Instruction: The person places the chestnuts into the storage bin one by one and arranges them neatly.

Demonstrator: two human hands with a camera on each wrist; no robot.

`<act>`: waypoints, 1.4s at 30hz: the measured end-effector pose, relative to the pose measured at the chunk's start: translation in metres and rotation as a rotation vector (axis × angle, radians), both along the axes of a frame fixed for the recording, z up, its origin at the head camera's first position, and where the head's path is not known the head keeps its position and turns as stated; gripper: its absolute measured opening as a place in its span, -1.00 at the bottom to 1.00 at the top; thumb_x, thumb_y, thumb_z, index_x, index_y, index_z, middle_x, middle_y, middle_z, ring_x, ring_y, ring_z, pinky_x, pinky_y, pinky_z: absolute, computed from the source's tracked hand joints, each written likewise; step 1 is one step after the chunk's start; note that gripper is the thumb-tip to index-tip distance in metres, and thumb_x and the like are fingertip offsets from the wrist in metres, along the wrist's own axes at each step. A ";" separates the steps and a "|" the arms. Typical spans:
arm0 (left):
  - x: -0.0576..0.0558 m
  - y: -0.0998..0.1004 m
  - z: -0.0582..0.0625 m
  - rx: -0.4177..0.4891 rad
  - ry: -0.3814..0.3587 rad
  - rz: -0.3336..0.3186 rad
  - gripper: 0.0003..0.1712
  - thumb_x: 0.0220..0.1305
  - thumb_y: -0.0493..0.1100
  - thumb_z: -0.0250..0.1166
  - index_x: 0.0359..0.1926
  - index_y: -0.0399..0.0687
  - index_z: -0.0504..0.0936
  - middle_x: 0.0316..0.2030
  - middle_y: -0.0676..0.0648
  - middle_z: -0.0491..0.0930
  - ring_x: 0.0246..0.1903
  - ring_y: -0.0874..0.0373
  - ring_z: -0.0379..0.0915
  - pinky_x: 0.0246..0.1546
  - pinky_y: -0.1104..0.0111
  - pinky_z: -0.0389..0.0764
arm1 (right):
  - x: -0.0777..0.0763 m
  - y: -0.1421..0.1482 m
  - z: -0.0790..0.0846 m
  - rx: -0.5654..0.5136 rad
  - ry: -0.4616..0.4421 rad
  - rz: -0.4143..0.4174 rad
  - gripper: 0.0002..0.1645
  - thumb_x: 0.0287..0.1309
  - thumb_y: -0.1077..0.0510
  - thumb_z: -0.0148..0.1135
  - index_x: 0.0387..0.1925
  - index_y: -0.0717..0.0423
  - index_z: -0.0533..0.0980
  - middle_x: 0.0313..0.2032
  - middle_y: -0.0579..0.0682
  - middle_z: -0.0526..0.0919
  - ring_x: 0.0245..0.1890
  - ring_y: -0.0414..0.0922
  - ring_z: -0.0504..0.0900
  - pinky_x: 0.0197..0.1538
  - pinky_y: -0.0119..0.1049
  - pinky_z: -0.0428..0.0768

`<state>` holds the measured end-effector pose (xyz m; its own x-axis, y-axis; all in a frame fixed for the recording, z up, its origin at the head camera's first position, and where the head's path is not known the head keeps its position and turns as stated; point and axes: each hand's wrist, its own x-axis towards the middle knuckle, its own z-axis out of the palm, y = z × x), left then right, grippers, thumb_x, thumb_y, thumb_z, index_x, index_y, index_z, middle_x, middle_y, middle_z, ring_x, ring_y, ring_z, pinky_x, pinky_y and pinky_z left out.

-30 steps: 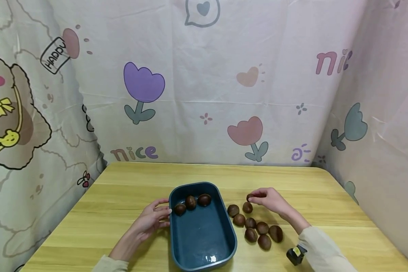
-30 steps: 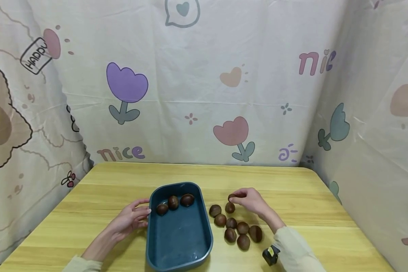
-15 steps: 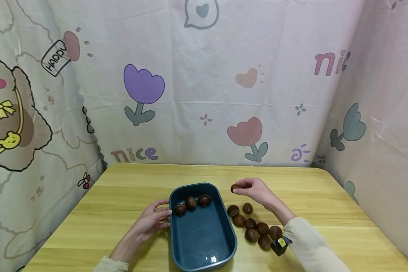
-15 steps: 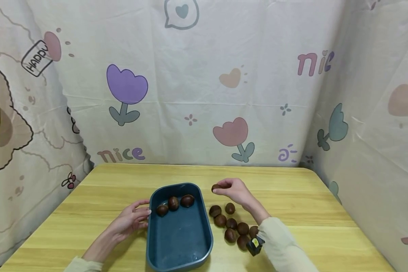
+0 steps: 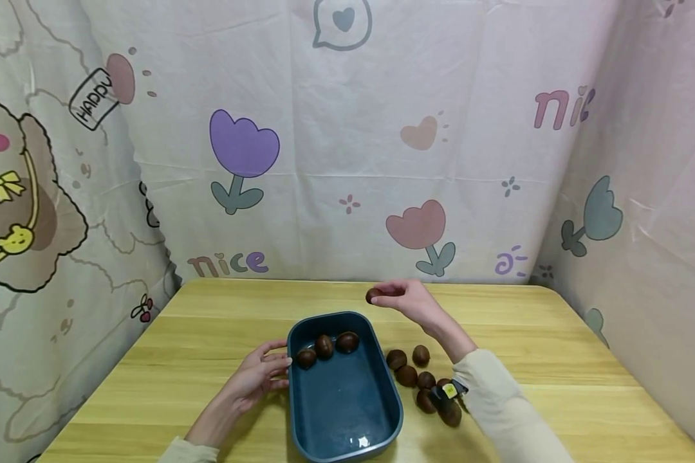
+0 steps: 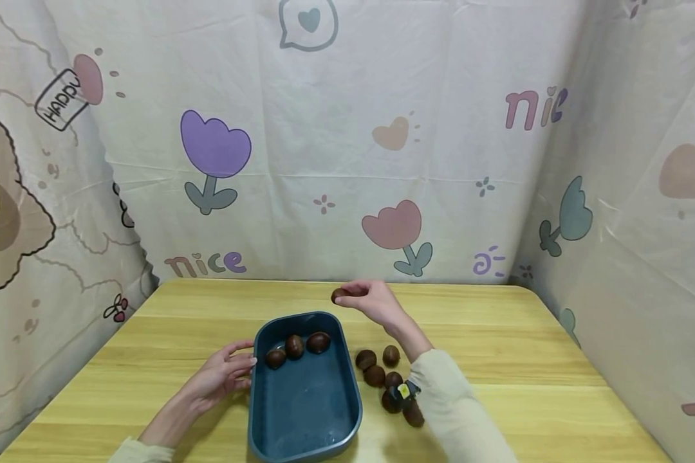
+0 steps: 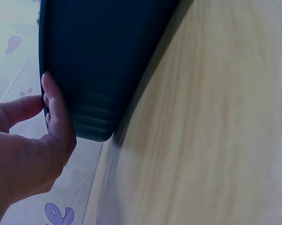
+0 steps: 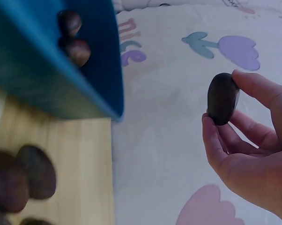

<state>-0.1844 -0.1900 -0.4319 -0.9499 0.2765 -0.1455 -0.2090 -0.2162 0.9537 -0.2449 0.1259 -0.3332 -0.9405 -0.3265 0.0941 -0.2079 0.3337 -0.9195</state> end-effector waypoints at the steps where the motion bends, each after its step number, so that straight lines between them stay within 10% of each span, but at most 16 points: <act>1: 0.000 0.000 0.000 0.003 -0.001 0.000 -0.37 0.34 -0.37 0.14 0.30 -0.42 0.04 -0.28 -0.07 0.54 -0.38 0.18 0.55 -0.31 0.35 0.63 | -0.001 -0.004 0.002 -0.002 0.003 0.003 -0.58 0.17 0.09 0.34 0.02 0.22 0.60 -0.12 0.05 0.69 -0.01 -0.03 0.60 0.18 -0.02 0.44; 13: 0.003 -0.003 0.000 -0.002 -0.013 0.010 -0.37 0.35 -0.37 0.13 0.31 -0.42 0.02 -0.27 -0.08 0.55 -0.36 0.16 0.55 -0.29 0.33 0.62 | -0.008 -0.043 0.012 -0.124 -0.015 0.058 -0.62 0.12 0.18 0.38 -0.02 0.23 0.61 -0.13 0.04 0.70 -0.04 -0.08 0.61 0.17 -0.10 0.45; 24: 0.002 -0.002 -0.002 -0.004 -0.018 0.007 -0.36 0.37 -0.35 0.13 0.33 -0.39 0.01 -0.26 -0.09 0.57 -0.32 0.17 0.57 -0.28 0.33 0.63 | -0.012 -0.074 -0.019 -0.223 -0.067 0.058 -0.65 0.14 0.20 0.37 -0.04 0.27 0.62 -0.17 0.08 0.71 -0.10 -0.06 0.64 0.12 -0.14 0.50; 42: -0.002 0.001 0.004 -0.022 -0.014 0.012 -0.37 0.36 -0.36 0.12 0.31 -0.40 0.01 -0.27 -0.07 0.53 -0.34 0.19 0.55 -0.28 0.33 0.62 | 0.002 -0.103 -0.064 0.102 -0.084 0.072 -0.65 -0.02 0.16 0.50 -0.17 0.24 0.67 -0.31 -0.02 0.69 -0.30 -0.16 0.59 -0.18 -0.28 0.58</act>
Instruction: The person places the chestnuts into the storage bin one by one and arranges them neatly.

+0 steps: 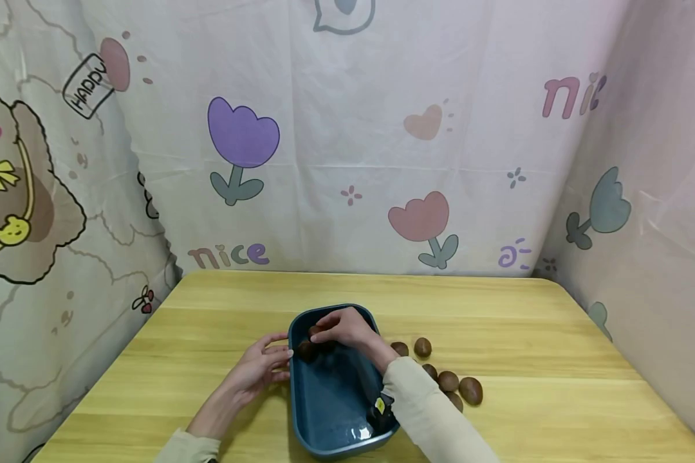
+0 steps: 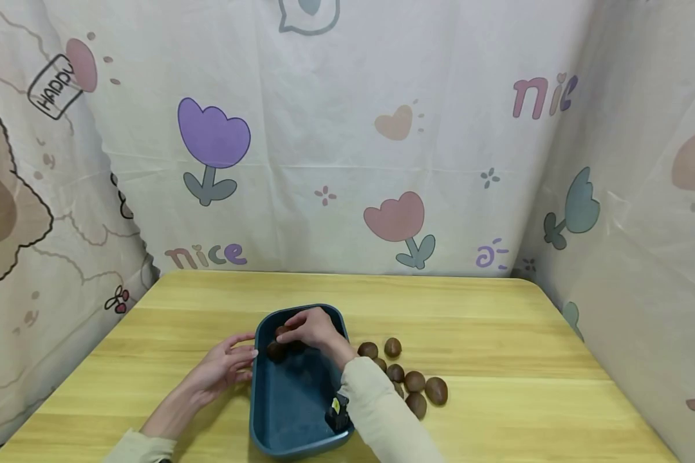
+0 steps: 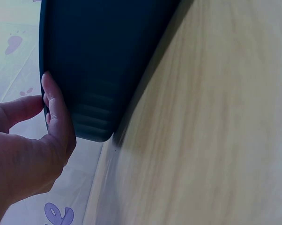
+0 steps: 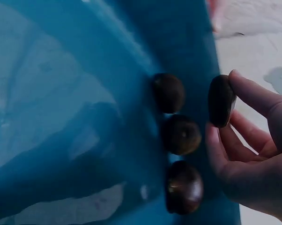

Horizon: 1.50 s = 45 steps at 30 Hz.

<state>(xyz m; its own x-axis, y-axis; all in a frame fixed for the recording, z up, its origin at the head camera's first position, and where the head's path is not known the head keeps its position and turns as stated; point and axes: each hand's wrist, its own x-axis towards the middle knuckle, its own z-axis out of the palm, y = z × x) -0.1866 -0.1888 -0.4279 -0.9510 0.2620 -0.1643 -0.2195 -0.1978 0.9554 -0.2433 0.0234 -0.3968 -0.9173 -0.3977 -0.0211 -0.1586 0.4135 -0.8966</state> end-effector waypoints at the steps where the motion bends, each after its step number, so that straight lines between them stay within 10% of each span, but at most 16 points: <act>1: 0.001 0.000 -0.001 -0.001 0.002 0.000 -0.37 0.36 -0.36 0.12 0.32 -0.41 0.02 -0.26 -0.08 0.53 -0.35 0.19 0.55 -0.28 0.33 0.62 | 0.002 -0.001 -0.002 0.009 0.001 0.006 -0.66 -0.03 0.17 0.50 -0.18 0.24 0.67 -0.31 -0.02 0.70 -0.30 -0.16 0.60 -0.18 -0.28 0.58; 32: 0.000 -0.008 -0.001 -0.007 -0.037 0.029 -0.38 0.37 -0.38 0.10 0.33 -0.40 0.04 -0.21 -0.11 0.54 -0.34 0.19 0.56 -0.30 0.35 0.62 | 0.007 -0.028 -0.017 0.319 0.171 0.160 -0.74 -0.20 0.14 0.60 -0.43 0.15 0.68 -0.46 -0.11 0.62 -0.46 -0.24 0.50 -0.32 -0.41 0.51; 45: -0.010 -0.001 0.004 0.003 -0.035 0.023 -0.42 0.36 -0.42 0.08 0.31 -0.38 0.06 -0.24 -0.11 0.53 -0.40 0.22 0.52 -0.33 0.36 0.62 | -0.003 -0.010 0.005 0.314 0.038 0.192 -0.66 -0.02 0.14 0.49 -0.18 0.20 0.68 -0.29 -0.03 0.67 -0.31 -0.18 0.54 -0.21 -0.35 0.52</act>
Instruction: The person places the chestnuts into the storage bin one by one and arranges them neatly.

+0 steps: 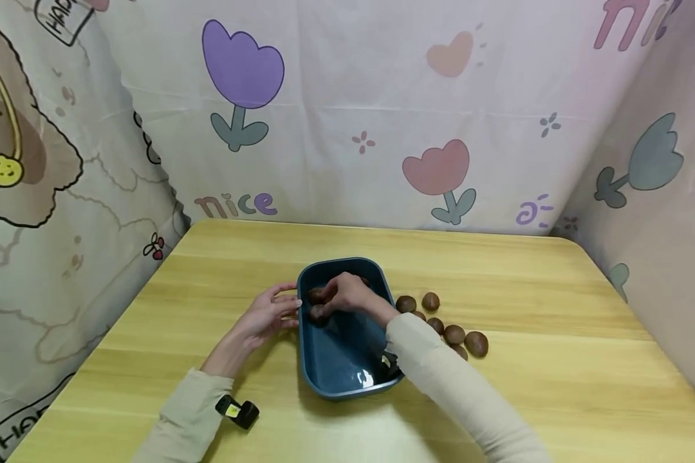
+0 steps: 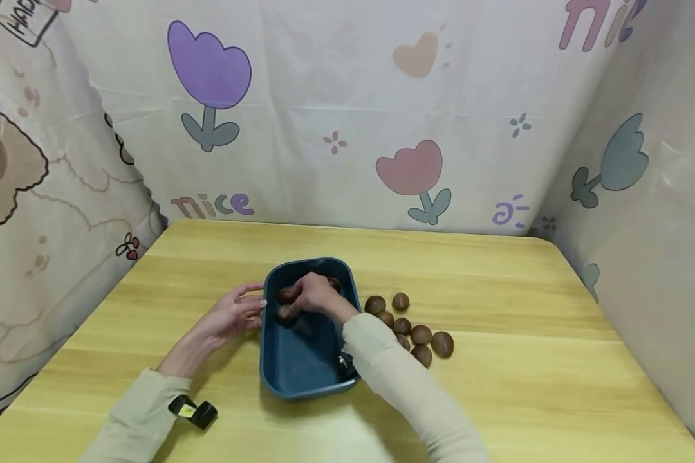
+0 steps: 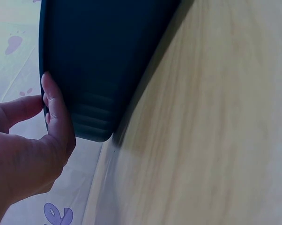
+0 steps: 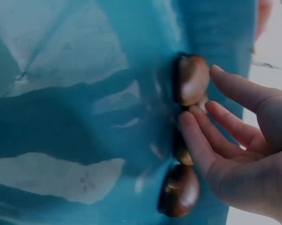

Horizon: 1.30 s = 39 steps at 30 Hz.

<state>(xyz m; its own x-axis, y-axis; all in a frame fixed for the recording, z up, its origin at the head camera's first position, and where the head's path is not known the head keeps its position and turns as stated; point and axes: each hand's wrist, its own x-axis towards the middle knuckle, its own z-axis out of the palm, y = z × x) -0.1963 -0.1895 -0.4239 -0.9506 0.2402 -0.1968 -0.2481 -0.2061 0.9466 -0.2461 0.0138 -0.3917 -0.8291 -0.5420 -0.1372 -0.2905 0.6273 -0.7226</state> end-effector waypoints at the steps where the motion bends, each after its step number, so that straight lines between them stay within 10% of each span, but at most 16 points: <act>1: -0.001 0.000 0.001 0.003 0.004 -0.001 -0.43 0.36 -0.42 0.07 0.31 -0.38 0.06 -0.25 -0.10 0.53 -0.40 0.22 0.52 -0.34 0.36 0.62 | -0.001 0.002 0.004 -0.010 -0.005 -0.003 -0.64 -0.01 0.14 0.49 -0.15 0.21 0.67 -0.30 -0.03 0.67 -0.32 -0.18 0.56 -0.22 -0.36 0.53; 15: 0.002 0.002 -0.002 -0.007 0.011 0.018 -0.44 0.35 -0.42 0.08 0.29 -0.38 0.09 -0.29 -0.06 0.52 -0.43 0.24 0.51 -0.37 0.37 0.61 | -0.013 0.058 0.043 -0.261 -0.036 -0.116 -0.57 0.23 0.14 0.29 0.07 0.28 0.55 -0.09 0.09 0.65 -0.10 0.00 0.61 0.00 -0.15 0.59; 39: 0.003 0.003 0.002 -0.007 0.009 0.022 -0.44 0.35 -0.43 0.08 0.29 -0.39 0.09 -0.31 -0.06 0.49 -0.44 0.24 0.49 -0.36 0.37 0.61 | -0.020 0.168 0.005 -0.132 -0.030 -0.160 -0.58 0.12 0.28 0.32 0.02 0.39 0.54 -0.04 0.27 0.62 -0.05 0.05 0.57 0.03 -0.07 0.52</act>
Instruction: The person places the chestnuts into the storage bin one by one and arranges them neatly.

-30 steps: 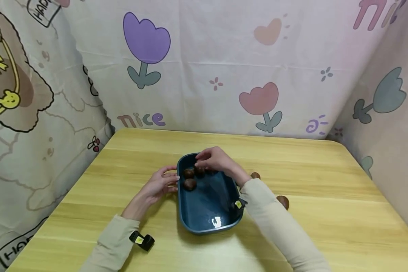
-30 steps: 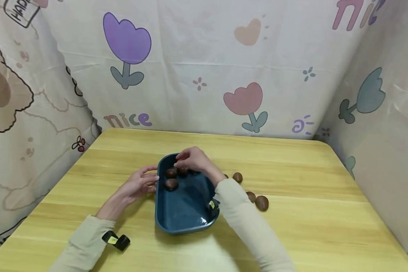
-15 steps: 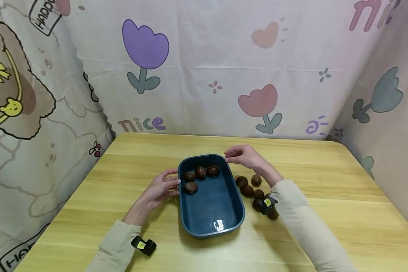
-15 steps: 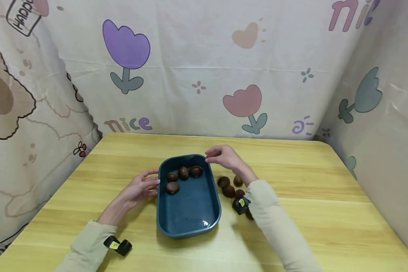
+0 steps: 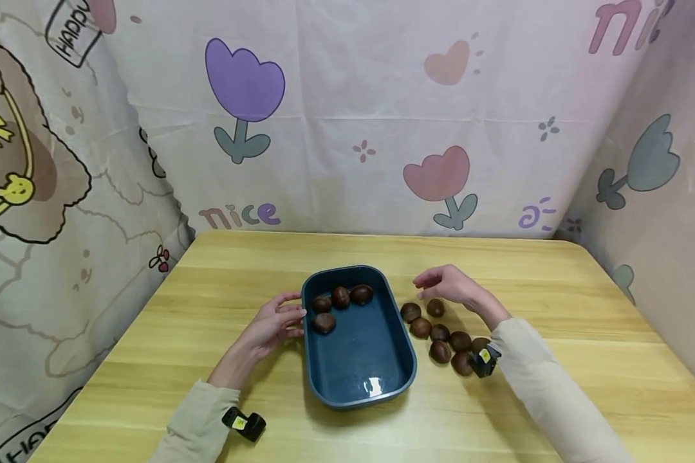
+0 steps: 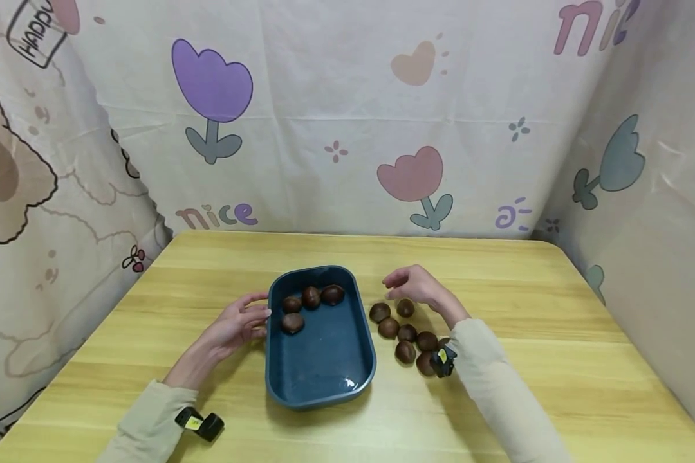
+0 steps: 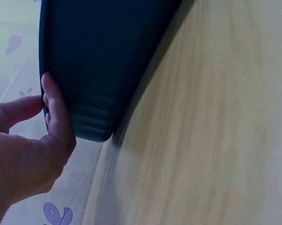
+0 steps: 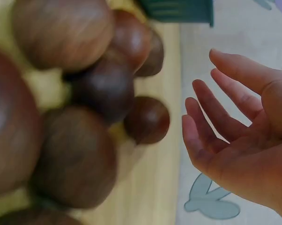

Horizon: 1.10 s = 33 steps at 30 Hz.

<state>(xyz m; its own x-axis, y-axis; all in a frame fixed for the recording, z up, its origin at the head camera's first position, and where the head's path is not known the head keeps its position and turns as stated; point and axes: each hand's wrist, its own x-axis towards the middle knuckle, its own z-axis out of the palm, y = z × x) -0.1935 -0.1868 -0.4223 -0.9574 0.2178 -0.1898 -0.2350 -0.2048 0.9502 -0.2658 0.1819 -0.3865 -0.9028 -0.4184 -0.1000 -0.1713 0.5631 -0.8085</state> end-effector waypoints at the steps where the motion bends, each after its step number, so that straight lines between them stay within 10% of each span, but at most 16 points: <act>1: 0.001 0.000 0.000 0.001 -0.001 0.000 -0.44 0.35 -0.43 0.08 0.29 -0.39 0.09 -0.31 -0.05 0.49 -0.44 0.23 0.50 -0.37 0.37 0.61 | 0.001 0.003 -0.003 0.007 -0.010 0.000 -0.57 0.11 0.28 0.32 0.02 0.39 0.54 -0.04 0.27 0.62 -0.05 0.05 0.57 0.03 -0.07 0.51; 33: -0.001 -0.001 -0.004 0.028 0.011 -0.026 -0.45 0.35 -0.44 0.05 0.30 -0.41 0.07 -0.31 -0.06 0.52 -0.42 0.23 0.52 -0.36 0.37 0.62 | 0.002 0.027 -0.033 0.078 -0.090 -0.044 -0.45 -0.07 0.25 0.49 -0.01 0.37 0.53 -0.20 0.08 0.60 -0.19 -0.04 0.49 -0.06 -0.17 0.46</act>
